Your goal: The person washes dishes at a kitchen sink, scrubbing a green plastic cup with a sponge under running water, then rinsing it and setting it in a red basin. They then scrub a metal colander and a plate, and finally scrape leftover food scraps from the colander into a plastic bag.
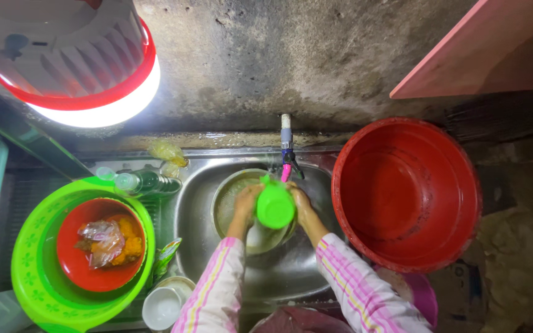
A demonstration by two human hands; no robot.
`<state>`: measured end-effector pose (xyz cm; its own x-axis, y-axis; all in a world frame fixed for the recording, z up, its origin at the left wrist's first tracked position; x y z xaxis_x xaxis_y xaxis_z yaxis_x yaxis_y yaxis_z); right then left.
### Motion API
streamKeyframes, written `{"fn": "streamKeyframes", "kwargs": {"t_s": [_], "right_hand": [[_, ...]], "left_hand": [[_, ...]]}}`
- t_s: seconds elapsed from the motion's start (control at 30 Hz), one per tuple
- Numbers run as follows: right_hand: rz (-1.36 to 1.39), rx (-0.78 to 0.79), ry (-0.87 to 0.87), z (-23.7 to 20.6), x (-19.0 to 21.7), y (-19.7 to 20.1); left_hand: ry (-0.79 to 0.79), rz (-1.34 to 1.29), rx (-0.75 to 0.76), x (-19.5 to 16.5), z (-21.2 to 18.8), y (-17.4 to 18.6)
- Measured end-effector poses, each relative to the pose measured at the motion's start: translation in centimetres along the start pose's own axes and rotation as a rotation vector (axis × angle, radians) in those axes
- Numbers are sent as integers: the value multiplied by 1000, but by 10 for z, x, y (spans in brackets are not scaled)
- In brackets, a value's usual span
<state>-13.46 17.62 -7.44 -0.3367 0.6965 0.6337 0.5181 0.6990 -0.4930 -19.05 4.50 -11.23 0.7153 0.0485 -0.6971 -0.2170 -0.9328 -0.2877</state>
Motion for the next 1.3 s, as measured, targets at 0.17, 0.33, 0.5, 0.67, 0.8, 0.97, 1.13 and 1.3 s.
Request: {"fn": "streamKeyframes", "kwargs": {"t_s": [0.17, 0.33, 0.5, 0.67, 0.8, 0.97, 1.13, 1.3], "right_hand": [[-735, -8, -46, 26, 4, -26], [-688, 141, 99, 36, 11, -43], [-607, 81, -121, 29, 6, -22], [-299, -148, 264, 17, 12, -5], [-403, -636, 330, 6, 11, 7], [-395, -878, 405, -7, 1, 9], [-454, -875, 450, -22, -16, 13], [-789, -503, 626, -39, -28, 23]], "left_hand": [[-46, 527, -311, -19, -15, 13], [-195, 940, -528, -31, -20, -5], [-289, 1059, -302, -37, 2, -10], [-459, 1088, -78, -42, 10, -32], [-583, 1065, -110, -30, -9, -50], [-302, 275, -226, -14, -17, -41], [127, -478, -18, 1, 5, -36], [397, -715, 123, 23, 5, -32]]}}
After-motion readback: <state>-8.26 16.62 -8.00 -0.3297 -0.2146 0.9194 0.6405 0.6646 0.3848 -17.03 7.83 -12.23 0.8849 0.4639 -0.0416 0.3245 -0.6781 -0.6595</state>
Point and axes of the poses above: each hand's wrist, its own z-axis towards the middle knuckle, its own y-axis out of the back of the hand, x = y × z, the point moved 3 cm from there along z, towards the middle knuckle, and after that the axes turned 5 degrees about x, right-handed, at the moved point
